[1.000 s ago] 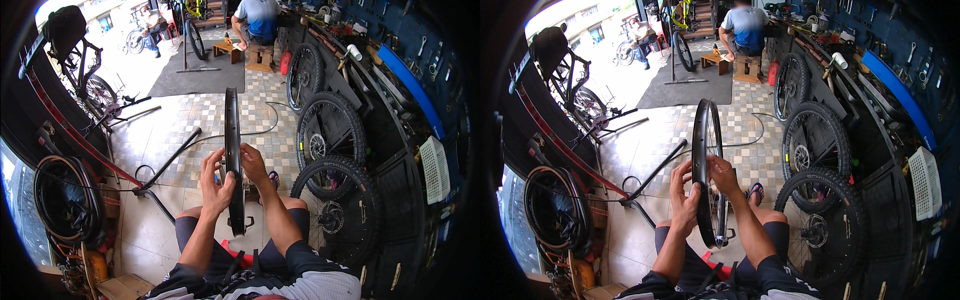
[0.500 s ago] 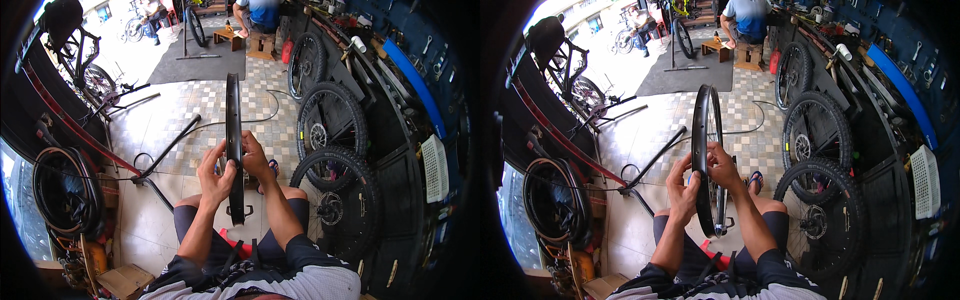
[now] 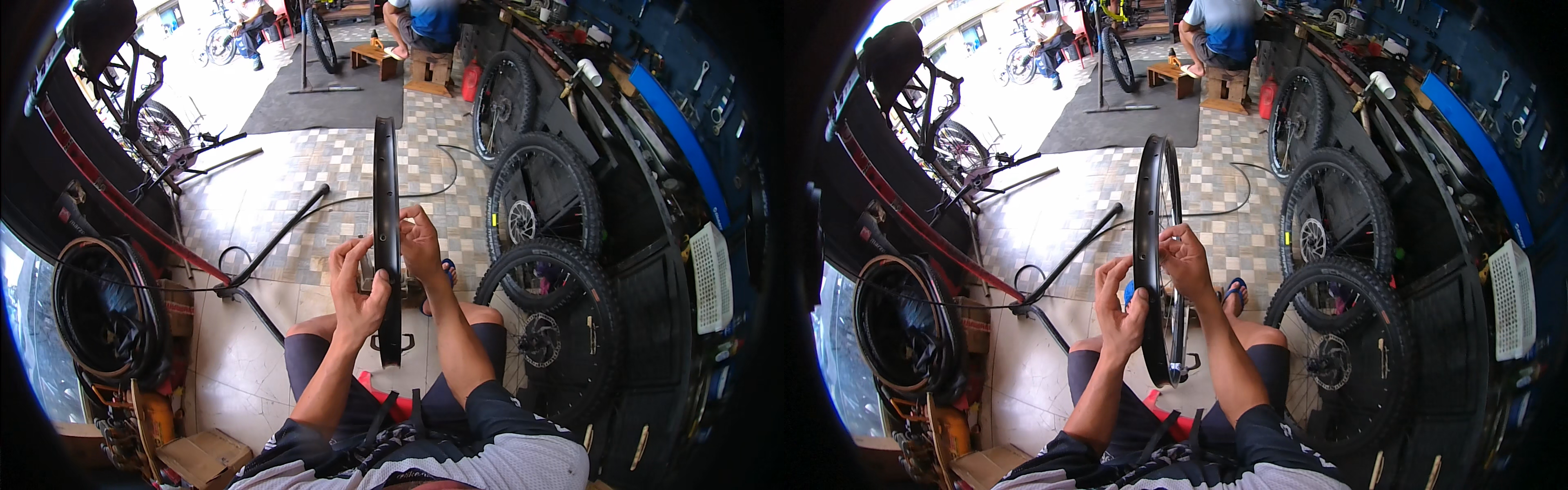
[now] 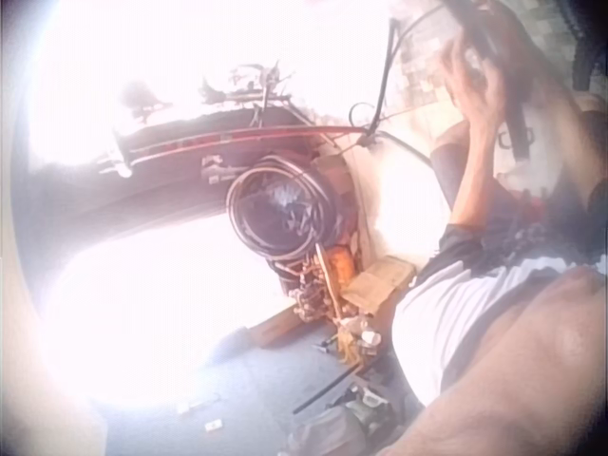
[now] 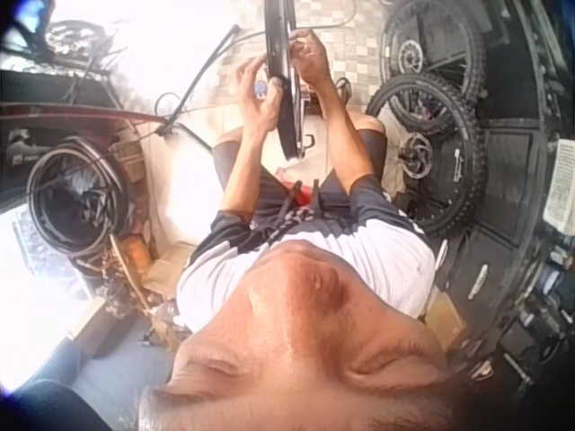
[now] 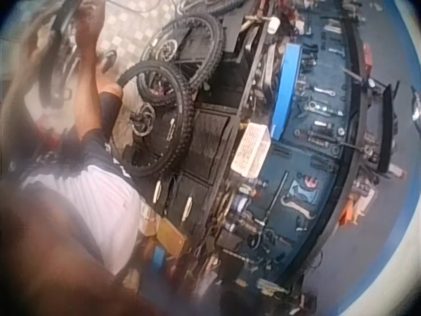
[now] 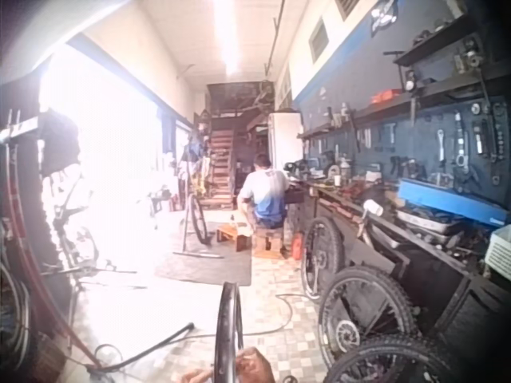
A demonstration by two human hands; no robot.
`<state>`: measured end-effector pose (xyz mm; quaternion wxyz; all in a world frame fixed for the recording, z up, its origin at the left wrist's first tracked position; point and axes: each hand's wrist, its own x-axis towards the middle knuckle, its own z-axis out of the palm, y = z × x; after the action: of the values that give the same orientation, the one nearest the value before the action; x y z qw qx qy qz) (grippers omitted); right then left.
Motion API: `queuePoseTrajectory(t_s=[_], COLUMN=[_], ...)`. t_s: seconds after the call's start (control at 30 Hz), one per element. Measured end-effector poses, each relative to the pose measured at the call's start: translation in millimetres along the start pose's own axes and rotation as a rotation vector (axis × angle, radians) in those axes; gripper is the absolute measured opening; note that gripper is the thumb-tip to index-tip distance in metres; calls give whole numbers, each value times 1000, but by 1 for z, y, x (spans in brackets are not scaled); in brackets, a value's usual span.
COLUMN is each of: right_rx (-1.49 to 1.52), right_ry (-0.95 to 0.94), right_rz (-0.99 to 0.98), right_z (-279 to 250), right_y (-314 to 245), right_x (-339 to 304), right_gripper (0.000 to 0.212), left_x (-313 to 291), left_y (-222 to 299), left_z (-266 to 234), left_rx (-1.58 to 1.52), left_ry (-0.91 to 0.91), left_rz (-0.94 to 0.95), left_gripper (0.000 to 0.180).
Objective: The person installs a black rim strip onto a bicycle wheel rim by hand. They align the strip with the rim holes and press it into place, rotating the rim to continue the installation.
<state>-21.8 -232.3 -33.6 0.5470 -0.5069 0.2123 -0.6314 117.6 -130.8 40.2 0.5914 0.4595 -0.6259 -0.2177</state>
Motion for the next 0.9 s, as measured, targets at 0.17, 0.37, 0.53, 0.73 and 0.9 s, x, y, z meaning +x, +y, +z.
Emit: queuePoseTrajectory(t_s=[0.17,0.37,0.53,0.73,0.9], right_rx=[21,-7,-212,26,-5], right_ry=[0,-97,-156,-153,-51], right_rz=[3,107,59,172,96], right_z=[3,-5,0,-1,3], right_y=[2,-6,-6,-11,-9], right_x=[2,-6,-7,-13,-5], right_gripper=[23,25,33,35,19], left_x=[4,9,7,7,4], left_y=[-1,-1,1,0,0], left_z=[2,2,-1,-1,-2], left_rx=[-27,-71,-41,20,65], left_ry=[-18,-41,-60,-45,-30], left_rz=[15,27,-50,-4,-24], left_gripper=[52,56,58,54,53])
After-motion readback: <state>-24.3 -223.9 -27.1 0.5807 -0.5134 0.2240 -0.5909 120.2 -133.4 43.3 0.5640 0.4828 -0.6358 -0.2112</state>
